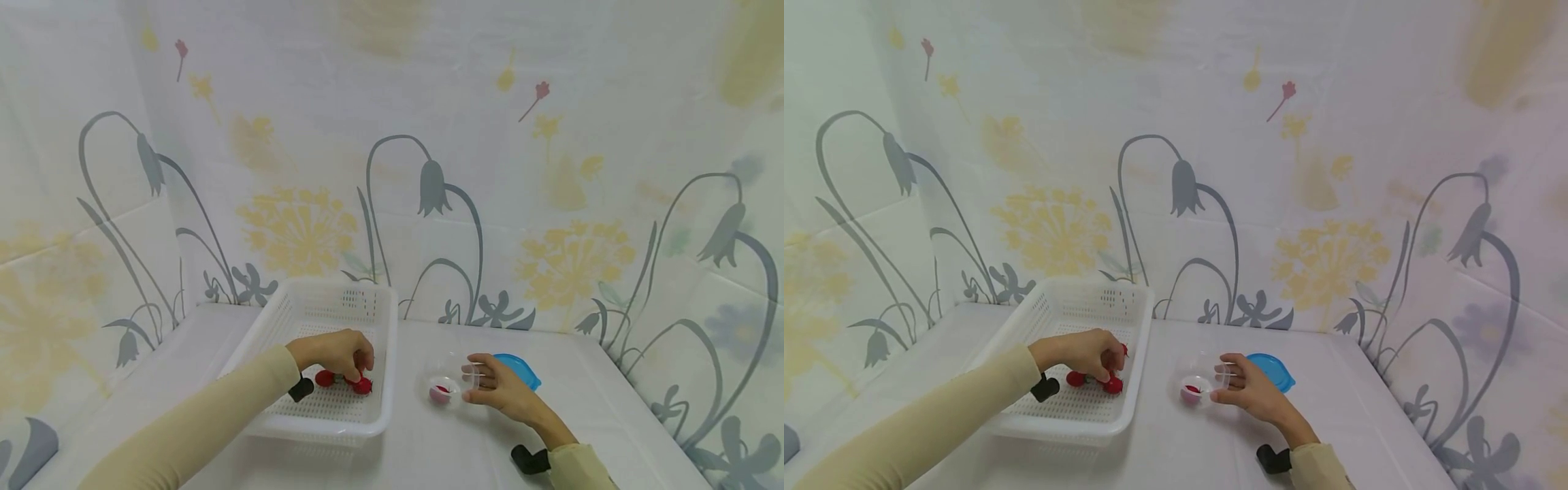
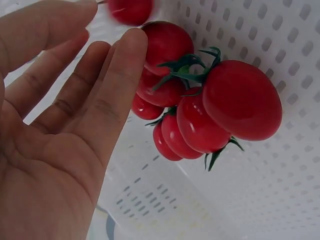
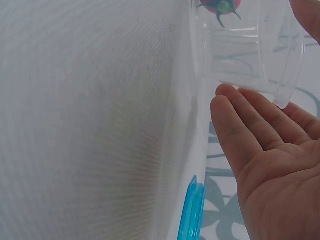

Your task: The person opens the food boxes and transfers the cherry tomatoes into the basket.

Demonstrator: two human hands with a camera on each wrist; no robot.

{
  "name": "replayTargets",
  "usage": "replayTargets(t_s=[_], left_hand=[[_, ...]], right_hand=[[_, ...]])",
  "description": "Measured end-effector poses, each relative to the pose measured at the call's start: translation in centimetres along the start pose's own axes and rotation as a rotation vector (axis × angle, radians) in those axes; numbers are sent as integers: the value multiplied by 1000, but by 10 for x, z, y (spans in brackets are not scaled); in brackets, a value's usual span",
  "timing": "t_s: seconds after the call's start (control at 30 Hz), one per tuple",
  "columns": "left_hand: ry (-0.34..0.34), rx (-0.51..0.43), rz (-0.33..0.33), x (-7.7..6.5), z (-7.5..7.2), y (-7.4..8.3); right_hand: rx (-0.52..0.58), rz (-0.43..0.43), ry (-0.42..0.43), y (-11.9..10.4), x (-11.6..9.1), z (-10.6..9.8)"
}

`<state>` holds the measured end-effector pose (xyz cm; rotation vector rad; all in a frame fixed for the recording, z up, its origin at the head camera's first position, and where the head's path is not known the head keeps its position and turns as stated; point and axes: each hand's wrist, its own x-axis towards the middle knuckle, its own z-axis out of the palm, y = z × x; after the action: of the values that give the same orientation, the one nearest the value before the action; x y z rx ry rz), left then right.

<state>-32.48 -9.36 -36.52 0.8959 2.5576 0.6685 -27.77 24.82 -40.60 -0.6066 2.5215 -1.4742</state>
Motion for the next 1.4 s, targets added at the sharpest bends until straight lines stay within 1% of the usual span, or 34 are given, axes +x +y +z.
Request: replayTargets(t_s=[0.13, 0.33, 0.43, 0.5, 0.73, 0.93, 1.07, 1.23, 1.3, 1.4], left_hand=[[4, 4, 30, 1, 0, -1], [11, -3, 34, 2, 0, -2], [21, 11, 37, 2, -3, -1], [37, 23, 49, 3, -6, 3], [103, 27, 131, 13, -19, 22], [129, 49, 175, 25, -27, 42], [123, 60, 200, 35, -28, 60], [109, 76, 238, 48, -28, 83], [103, 85, 255, 53, -27, 90], [90, 97, 262, 61, -24, 98]], right_hand=[[3, -8, -4, 1, 0, 0], [-1, -8, 0, -1, -1, 0], [-9, -5, 3, -3, -2, 0], [-8, -4, 1, -4, -2, 0], [3, -2, 2, 1, 0, 0], [14, 4, 19, 16, 4, 0], [16, 13, 25, 25, 6, 0], [41, 12, 17, 28, 6, -1], [32, 6, 15, 28, 7, -1], [17, -8, 11, 29, 9, -1]])
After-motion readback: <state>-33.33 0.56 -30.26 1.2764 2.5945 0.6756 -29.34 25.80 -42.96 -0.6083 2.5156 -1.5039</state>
